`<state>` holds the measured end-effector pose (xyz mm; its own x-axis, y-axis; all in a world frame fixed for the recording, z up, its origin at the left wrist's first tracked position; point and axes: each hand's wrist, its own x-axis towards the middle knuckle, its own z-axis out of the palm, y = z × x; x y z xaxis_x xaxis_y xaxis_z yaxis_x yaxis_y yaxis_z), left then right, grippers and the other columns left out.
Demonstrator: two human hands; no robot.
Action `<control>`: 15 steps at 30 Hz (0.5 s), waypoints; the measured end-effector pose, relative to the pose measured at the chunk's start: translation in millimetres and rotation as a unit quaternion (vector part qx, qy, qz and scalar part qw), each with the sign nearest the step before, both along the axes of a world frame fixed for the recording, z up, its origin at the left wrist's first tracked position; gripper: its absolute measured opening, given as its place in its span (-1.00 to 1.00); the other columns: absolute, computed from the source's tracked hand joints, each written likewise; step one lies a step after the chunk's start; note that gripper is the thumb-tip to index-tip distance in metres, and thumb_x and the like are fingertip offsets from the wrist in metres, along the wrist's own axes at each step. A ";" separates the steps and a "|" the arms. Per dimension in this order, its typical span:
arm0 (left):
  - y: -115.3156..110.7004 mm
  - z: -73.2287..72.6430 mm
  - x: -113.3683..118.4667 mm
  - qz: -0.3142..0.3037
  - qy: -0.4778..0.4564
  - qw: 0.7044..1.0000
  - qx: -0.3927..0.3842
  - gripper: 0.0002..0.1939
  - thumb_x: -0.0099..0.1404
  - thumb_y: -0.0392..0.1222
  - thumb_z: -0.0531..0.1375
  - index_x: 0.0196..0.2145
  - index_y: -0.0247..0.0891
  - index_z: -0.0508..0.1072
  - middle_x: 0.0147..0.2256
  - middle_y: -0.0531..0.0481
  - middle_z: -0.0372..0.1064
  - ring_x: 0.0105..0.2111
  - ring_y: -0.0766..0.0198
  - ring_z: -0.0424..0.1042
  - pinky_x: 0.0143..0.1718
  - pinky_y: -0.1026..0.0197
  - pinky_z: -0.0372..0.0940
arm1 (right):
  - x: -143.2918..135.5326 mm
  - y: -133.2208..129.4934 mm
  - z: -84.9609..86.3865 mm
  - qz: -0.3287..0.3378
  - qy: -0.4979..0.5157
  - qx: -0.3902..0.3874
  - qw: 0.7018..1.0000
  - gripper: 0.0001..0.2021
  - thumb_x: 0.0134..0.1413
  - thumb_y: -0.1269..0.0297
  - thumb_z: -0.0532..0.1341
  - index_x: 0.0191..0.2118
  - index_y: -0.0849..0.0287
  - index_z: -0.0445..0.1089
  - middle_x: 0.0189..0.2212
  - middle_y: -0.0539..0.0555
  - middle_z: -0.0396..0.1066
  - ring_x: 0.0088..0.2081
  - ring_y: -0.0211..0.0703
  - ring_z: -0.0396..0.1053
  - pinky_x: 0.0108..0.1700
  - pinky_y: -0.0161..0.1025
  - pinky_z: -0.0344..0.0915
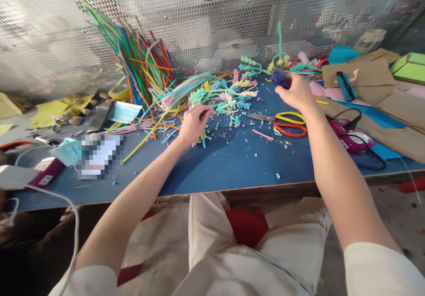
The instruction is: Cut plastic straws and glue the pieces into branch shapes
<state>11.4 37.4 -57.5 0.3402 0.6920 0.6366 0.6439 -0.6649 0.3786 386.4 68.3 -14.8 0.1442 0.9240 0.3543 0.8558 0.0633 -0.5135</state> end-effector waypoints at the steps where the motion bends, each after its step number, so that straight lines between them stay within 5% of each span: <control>1: 0.4 -0.6 -0.1 -0.003 0.002 1.000 -0.001 -0.75 0.59 -0.13 0.13 -0.13 -0.21 0.60 -0.25 -0.08 0.59 -0.27 0.23 0.50 -0.09 0.14 0.38 | -5.1 -3.5 2.6 0.028 0.024 0.019 0.999 -0.71 0.31 0.16 0.30 -0.02 0.28 0.53 -0.09 0.35 0.61 -0.16 0.01 0.46 -0.03 -0.10 0.30; 7: 2.8 -3.0 1.1 -0.018 0.031 0.999 -0.013 -0.72 0.61 -0.10 0.09 -0.13 -0.22 0.58 -0.22 -0.07 0.60 -0.28 0.23 0.49 -0.10 0.14 0.37 | -32.1 -21.7 3.1 0.306 0.103 -0.005 0.947 -0.48 0.33 -0.26 0.27 -0.27 0.17 0.58 -0.55 0.05 0.43 -0.48 -0.18 0.33 -0.28 -0.16 0.27; 15: 0.7 -1.2 4.3 -0.015 0.055 0.998 -0.007 -0.71 0.62 -0.11 0.06 -0.12 -0.21 0.56 -0.25 -0.06 0.59 -0.31 0.23 0.46 -0.05 0.08 0.35 | -41.9 -20.6 -12.2 0.351 0.086 0.000 0.932 -0.44 0.32 -0.31 0.24 -0.37 0.12 0.59 -0.60 0.04 0.39 -0.51 -0.19 0.34 -0.38 -0.16 0.26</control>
